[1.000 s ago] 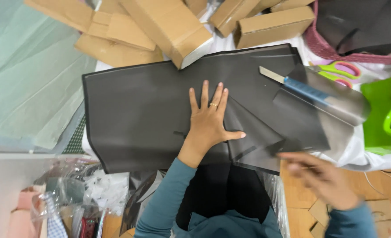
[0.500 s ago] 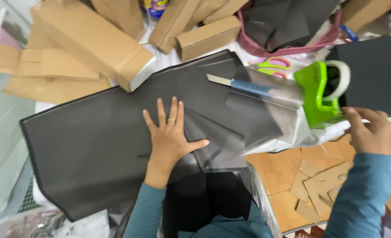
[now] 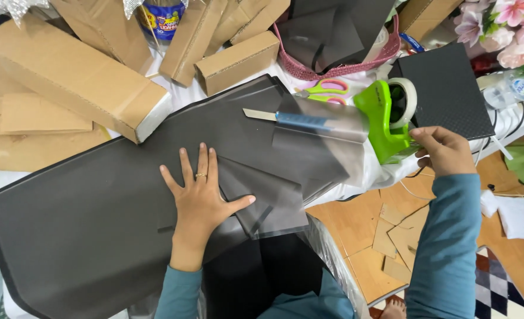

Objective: The person repeatedly applies small strips of clear tape to a large black sheet laid on a table. They tear tape from a dispenser, place it on the sheet, and smooth it down with their fingers. The process is repeated multiple times across the surface.

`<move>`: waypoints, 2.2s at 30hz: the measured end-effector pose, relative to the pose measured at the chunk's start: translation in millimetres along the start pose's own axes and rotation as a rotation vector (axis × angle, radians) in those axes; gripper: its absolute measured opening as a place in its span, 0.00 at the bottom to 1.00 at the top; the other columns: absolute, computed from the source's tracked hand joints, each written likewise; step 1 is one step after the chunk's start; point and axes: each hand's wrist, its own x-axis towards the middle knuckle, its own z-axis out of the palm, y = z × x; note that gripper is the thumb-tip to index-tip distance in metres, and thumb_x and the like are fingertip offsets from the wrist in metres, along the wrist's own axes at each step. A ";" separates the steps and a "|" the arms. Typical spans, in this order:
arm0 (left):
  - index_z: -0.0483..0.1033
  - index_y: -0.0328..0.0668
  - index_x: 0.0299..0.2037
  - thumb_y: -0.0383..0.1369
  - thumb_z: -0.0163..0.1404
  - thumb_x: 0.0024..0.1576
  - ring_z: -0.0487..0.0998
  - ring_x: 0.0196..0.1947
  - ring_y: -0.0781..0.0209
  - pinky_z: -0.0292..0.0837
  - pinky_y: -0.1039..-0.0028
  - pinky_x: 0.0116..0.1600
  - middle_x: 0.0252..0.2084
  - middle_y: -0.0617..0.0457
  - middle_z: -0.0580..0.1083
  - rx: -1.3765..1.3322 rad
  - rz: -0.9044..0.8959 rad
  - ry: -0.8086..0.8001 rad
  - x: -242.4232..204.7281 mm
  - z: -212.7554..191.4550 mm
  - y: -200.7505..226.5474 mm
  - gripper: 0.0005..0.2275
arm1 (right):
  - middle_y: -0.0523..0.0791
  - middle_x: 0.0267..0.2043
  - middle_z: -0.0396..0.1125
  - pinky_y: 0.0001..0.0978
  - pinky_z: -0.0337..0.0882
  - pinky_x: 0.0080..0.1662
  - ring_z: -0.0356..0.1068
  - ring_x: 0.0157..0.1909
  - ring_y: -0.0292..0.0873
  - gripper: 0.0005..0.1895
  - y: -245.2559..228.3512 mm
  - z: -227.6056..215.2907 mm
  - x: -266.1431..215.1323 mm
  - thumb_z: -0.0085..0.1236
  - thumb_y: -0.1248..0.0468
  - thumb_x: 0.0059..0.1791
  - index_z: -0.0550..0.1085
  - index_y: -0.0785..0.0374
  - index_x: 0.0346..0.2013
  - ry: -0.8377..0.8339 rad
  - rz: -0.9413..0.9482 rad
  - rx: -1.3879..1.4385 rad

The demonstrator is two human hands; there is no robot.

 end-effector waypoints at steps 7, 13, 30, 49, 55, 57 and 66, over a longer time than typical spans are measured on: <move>0.55 0.35 0.73 0.76 0.48 0.39 0.43 0.77 0.32 0.28 0.22 0.66 0.77 0.47 0.54 -0.035 0.006 -0.001 -0.8 -3.1 0.9 0.59 | 0.42 0.50 0.69 0.27 0.76 0.42 0.69 0.37 0.37 0.05 36.6 24.9 -18.1 0.51 0.69 0.48 0.75 0.59 0.31 0.081 -0.129 0.799; 0.53 0.36 0.74 0.76 0.48 0.39 0.42 0.77 0.33 0.29 0.22 0.66 0.78 0.49 0.52 -0.009 0.001 -0.023 1.5 -6.8 2.7 0.59 | 0.47 0.62 0.65 0.22 0.69 0.36 0.63 0.30 0.36 0.08 57.6 57.5 -25.2 0.52 0.69 0.50 0.72 0.58 0.26 0.244 -0.289 0.826; 0.50 0.38 0.74 0.78 0.49 0.37 0.38 0.76 0.32 0.26 0.22 0.65 0.78 0.49 0.50 0.042 -0.058 -0.137 5.7 -6.6 3.3 0.62 | 0.68 0.60 0.68 0.42 0.77 0.49 0.73 0.60 0.59 0.08 98.0 66.9 -8.3 0.50 0.77 0.55 0.64 0.67 0.35 0.439 -0.746 0.471; 0.51 0.37 0.74 0.75 0.51 0.37 0.39 0.78 0.33 0.22 0.27 0.71 0.78 0.47 0.49 -0.066 -0.067 -0.057 -1.9 -2.2 2.6 0.60 | 0.49 0.39 0.75 0.33 0.71 0.46 0.72 0.40 0.41 0.21 -90.5 206.9 -141.9 0.65 0.68 0.50 0.76 0.60 0.58 -0.287 -0.620 0.254; 0.48 0.39 0.75 0.69 0.56 0.36 0.34 0.78 0.33 0.18 0.26 0.72 0.79 0.46 0.45 -0.108 -0.099 -0.169 0.6 -7.6 3.0 0.60 | 0.45 0.30 0.76 0.39 0.72 0.36 0.73 0.29 0.46 0.29 -121.1 235.5 -150.6 0.62 0.66 0.49 0.70 0.56 0.67 -0.381 -0.514 -0.006; 0.48 0.39 0.75 0.69 0.55 0.37 0.33 0.79 0.34 0.17 0.27 0.72 0.80 0.46 0.45 -0.116 -0.107 -0.180 1.9 -10.6 3.6 0.59 | 0.43 0.30 0.77 0.41 0.71 0.38 0.73 0.29 0.47 0.27 -120.5 237.9 -146.8 0.60 0.65 0.50 0.69 0.54 0.65 -0.414 -0.449 -0.108; 0.42 0.41 0.77 0.71 0.50 0.41 0.26 0.78 0.35 0.12 0.28 0.71 0.80 0.48 0.38 -0.109 -0.128 -0.342 6.1 -20.3 4.2 0.59 | 0.38 0.29 0.77 0.40 0.72 0.44 0.76 0.35 0.45 0.27 -123.0 249.1 -120.3 0.63 0.57 0.47 0.66 0.46 0.60 -0.533 -0.398 -0.316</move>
